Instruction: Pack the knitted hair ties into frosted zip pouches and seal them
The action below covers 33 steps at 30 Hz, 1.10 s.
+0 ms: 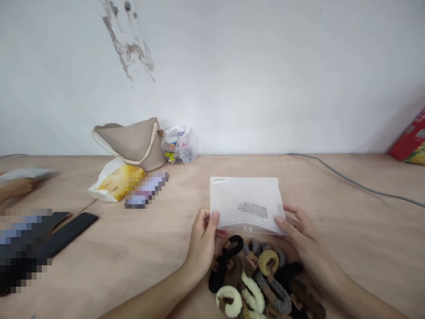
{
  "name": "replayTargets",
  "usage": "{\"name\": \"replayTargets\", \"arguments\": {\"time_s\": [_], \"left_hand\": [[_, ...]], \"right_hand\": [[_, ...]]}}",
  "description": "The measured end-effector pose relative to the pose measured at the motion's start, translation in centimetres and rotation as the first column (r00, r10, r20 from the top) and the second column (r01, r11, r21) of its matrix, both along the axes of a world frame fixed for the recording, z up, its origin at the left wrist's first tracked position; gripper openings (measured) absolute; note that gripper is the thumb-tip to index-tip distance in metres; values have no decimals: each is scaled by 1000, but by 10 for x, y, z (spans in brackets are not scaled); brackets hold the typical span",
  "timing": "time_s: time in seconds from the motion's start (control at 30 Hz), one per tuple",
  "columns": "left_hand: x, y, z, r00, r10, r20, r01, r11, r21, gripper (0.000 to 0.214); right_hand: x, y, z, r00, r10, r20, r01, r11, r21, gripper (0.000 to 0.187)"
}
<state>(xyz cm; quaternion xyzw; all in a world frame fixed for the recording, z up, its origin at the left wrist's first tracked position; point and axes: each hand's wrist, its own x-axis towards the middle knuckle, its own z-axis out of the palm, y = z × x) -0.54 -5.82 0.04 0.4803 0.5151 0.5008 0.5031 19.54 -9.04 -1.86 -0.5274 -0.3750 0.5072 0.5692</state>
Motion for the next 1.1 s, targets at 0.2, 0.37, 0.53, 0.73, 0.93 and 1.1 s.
{"name": "replayTargets", "arguments": {"time_s": [0.2,0.37,0.53,0.73,0.93,1.1], "left_hand": [[-3,14,-6,968,203,-148,-174,967,189,27],[-7,11,-6,968,118,-223,-64,970,234,27],[-7,13,-1,917,65,-393,106,911,398,12],[0,24,-4,872,95,-480,186,844,504,18],[2,30,-9,871,88,-484,196,840,506,17],[-5,26,-10,847,139,-512,194,817,542,16]], "right_hand": [[6,9,-4,979,-70,191,57,996,70,68],[10,9,-5,914,-94,394,64,994,88,51],[16,13,-3,818,-163,552,53,977,209,35],[16,18,-6,762,-172,624,-2,963,268,31],[15,19,-6,765,-69,640,-107,967,233,31],[25,9,-4,755,35,655,-193,966,170,39]]}}
